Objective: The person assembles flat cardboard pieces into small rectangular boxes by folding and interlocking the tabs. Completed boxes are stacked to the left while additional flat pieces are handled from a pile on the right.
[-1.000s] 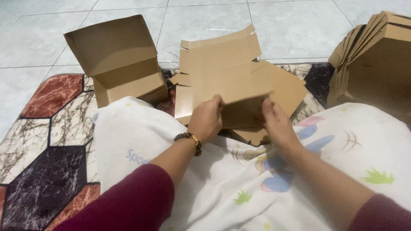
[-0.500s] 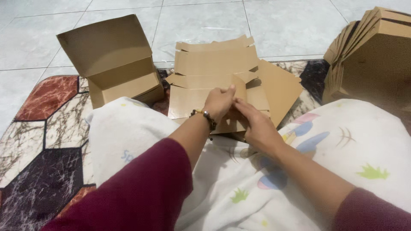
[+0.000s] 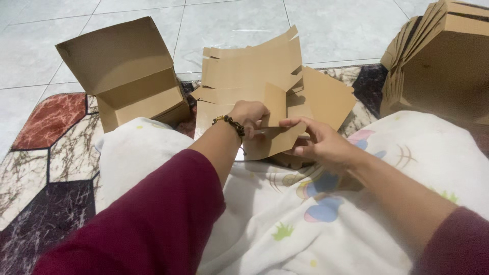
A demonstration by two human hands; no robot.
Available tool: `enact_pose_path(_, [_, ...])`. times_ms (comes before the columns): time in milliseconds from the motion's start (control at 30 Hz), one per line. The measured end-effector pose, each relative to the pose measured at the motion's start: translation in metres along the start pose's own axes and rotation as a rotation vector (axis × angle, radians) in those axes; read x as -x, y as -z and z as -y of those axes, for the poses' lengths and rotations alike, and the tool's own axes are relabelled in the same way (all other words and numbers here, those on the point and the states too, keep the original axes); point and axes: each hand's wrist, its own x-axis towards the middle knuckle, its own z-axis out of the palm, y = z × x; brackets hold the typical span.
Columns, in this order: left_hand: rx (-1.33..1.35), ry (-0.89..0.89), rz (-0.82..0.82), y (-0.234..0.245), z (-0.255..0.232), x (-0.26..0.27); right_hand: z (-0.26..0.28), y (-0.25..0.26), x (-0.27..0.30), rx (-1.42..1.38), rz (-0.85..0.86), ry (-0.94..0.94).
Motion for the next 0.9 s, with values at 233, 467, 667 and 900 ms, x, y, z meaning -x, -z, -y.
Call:
enact_pose_path(233, [-0.030,-0.088,0.036,-0.010,-0.002,0.012,0.003,0.010,-0.010,0.112,-0.155,-0.057])
enact_pose_path(467, [0.244,-0.407,0.107,-0.037,-0.022,0.036,0.003,0.021,-0.046,0.081,-0.588,0.185])
enact_pose_path(667, [0.409,-0.401,0.280,-0.039,-0.021,0.054,0.015,0.020,-0.045,-0.248,-0.580,0.149])
enact_pose_path(900, [0.188,-0.340,0.160,-0.029,-0.025,0.057,0.018,0.006,-0.040,-0.111,-0.579,0.135])
